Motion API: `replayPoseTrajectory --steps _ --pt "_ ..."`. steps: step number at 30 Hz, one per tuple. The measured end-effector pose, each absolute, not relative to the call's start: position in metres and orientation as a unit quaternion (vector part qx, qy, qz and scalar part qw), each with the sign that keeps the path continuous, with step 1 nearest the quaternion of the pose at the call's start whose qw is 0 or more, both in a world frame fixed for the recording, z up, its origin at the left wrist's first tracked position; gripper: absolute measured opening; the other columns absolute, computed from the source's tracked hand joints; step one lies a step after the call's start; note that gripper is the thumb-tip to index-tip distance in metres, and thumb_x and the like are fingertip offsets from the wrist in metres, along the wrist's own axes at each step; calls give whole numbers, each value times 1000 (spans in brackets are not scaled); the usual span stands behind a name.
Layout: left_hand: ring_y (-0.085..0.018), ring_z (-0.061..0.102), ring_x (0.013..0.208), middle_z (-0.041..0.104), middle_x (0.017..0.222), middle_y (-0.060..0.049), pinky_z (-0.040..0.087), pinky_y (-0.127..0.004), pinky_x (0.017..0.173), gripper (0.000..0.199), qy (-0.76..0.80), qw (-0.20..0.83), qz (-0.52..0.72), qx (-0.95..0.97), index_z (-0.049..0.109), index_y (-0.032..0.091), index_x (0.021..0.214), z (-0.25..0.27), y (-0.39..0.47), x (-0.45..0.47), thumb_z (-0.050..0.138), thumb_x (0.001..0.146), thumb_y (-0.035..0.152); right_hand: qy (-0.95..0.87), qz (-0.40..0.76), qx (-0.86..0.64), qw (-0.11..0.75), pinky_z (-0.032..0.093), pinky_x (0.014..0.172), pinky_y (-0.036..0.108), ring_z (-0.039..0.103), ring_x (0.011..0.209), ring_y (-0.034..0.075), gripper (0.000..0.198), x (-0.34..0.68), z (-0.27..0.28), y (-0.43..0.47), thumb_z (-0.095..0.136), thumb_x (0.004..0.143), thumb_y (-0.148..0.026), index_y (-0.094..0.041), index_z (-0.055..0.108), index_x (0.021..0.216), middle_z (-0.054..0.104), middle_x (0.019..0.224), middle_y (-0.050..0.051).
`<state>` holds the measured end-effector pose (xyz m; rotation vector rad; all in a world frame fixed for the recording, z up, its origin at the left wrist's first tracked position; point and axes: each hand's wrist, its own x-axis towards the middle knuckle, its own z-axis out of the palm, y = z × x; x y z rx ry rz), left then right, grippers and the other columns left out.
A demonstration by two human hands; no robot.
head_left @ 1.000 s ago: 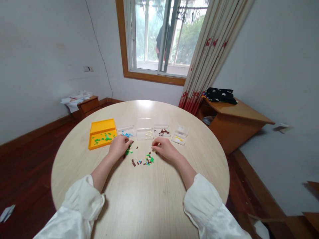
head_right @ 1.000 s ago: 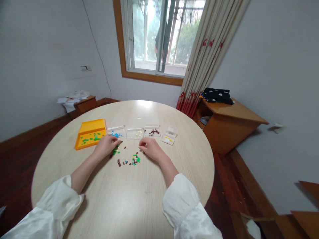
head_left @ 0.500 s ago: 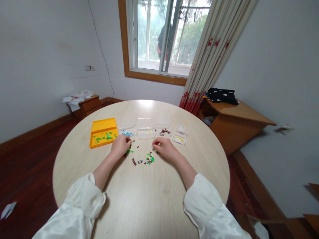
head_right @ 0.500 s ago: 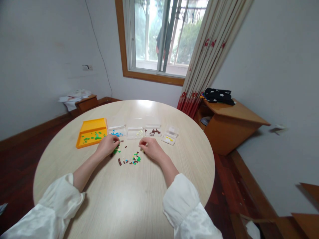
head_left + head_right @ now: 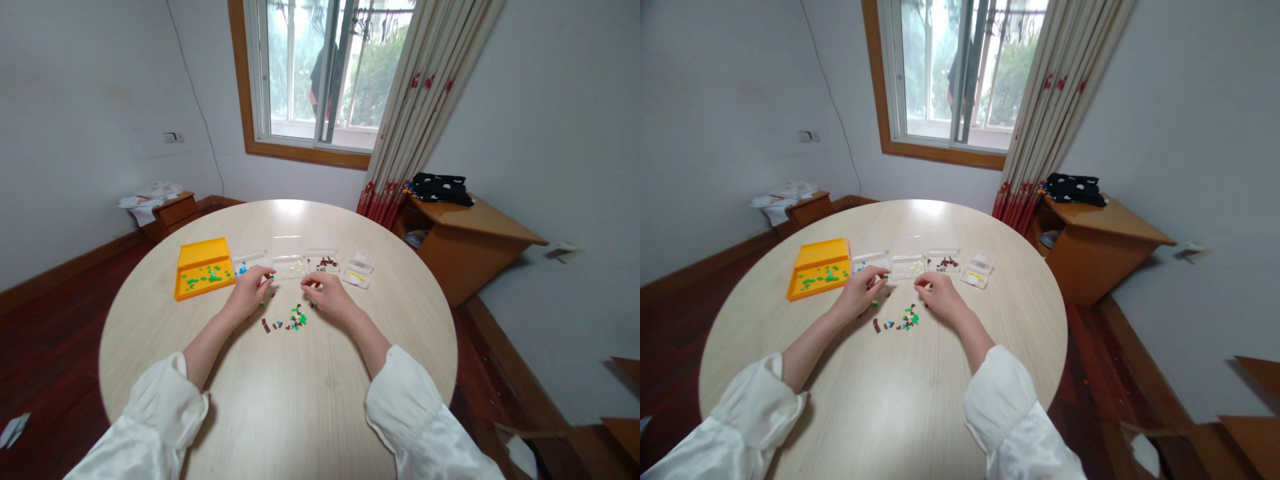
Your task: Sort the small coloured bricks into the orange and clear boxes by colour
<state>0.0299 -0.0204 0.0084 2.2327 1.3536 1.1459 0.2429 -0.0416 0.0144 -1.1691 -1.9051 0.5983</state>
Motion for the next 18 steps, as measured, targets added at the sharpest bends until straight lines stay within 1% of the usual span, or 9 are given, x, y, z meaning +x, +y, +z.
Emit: replayPoseTrajectory --steps 4,12,18 --pt "-14 52 68 62 80 -4 42 -27 68 21 431 164 391 796 65 16 89 8 -23 33 48 81 24 -755 231 -459 406 45 72 26 60 74 13 13 241 14 -43 55 76 -11 -14 67 79 69 80 5" --pt "-13 49 61 58 65 1 40 -26 62 12 461 212 367 780 62 18 77 16 -32 43 58 73 29 -748 257 -440 425 47 73 27 60 72 12 12 235 16 -46 55 76 -13 -16 66 80 68 79 3" --pt "-13 47 60 54 62 3 39 -25 60 11 461 215 372 776 61 19 74 16 -34 44 61 71 29 -737 281 -433 437 47 73 27 60 73 12 10 232 15 -47 55 76 -14 -16 63 80 66 78 2"
